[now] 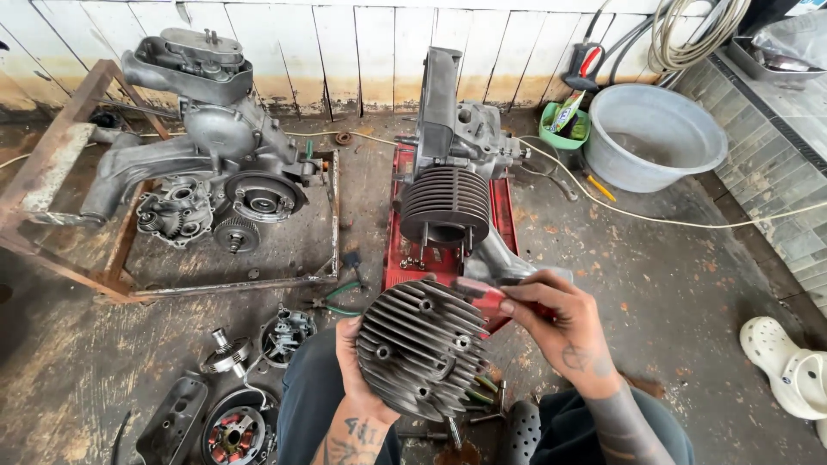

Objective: Cleaning a motorcycle engine cylinder head using brushes

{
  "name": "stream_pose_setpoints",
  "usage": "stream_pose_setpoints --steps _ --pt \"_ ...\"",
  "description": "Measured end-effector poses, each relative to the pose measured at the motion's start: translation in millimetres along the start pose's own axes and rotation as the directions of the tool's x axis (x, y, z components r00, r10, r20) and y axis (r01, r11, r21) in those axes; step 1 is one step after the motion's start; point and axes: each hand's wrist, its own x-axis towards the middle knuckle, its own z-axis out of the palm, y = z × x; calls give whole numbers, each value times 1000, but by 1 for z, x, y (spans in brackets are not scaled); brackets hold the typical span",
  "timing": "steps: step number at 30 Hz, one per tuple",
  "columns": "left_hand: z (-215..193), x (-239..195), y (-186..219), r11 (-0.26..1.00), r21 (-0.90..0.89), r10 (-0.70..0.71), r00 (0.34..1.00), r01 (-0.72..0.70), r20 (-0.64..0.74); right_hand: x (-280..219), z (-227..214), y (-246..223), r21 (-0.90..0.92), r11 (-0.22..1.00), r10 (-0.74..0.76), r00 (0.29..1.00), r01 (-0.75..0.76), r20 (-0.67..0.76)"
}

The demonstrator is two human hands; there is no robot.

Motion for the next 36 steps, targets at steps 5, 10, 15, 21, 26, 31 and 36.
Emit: stream_pose_setpoints --steps 5,10,15,21,26,31,36 --pt "-10 11 3 1000 13 -25 999 24 37 10 5 7 246 969 -21 990 -15 141" --pt "-24 5 5 999 3 -38 999 38 35 15 6 11 406 907 22 977 -109 212" --pt "-39 -8 10 999 1 -47 997 47 61 18 6 14 367 929 -14 987 -47 160" --pt "-60 -18 -2 993 14 -115 993 114 43 16 3 16 352 934 -20 972 -66 235" --pt "-63 -17 7 997 -8 -82 996 82 47 18 -5 12 336 937 6 964 -99 267" --pt "-11 -19 1 987 122 -132 972 109 196 8 6 -4 259 965 -13 979 -41 201" --pt "-13 -23 -14 940 336 -61 998 55 6 12 -4 13 151 985 -111 976 83 186"
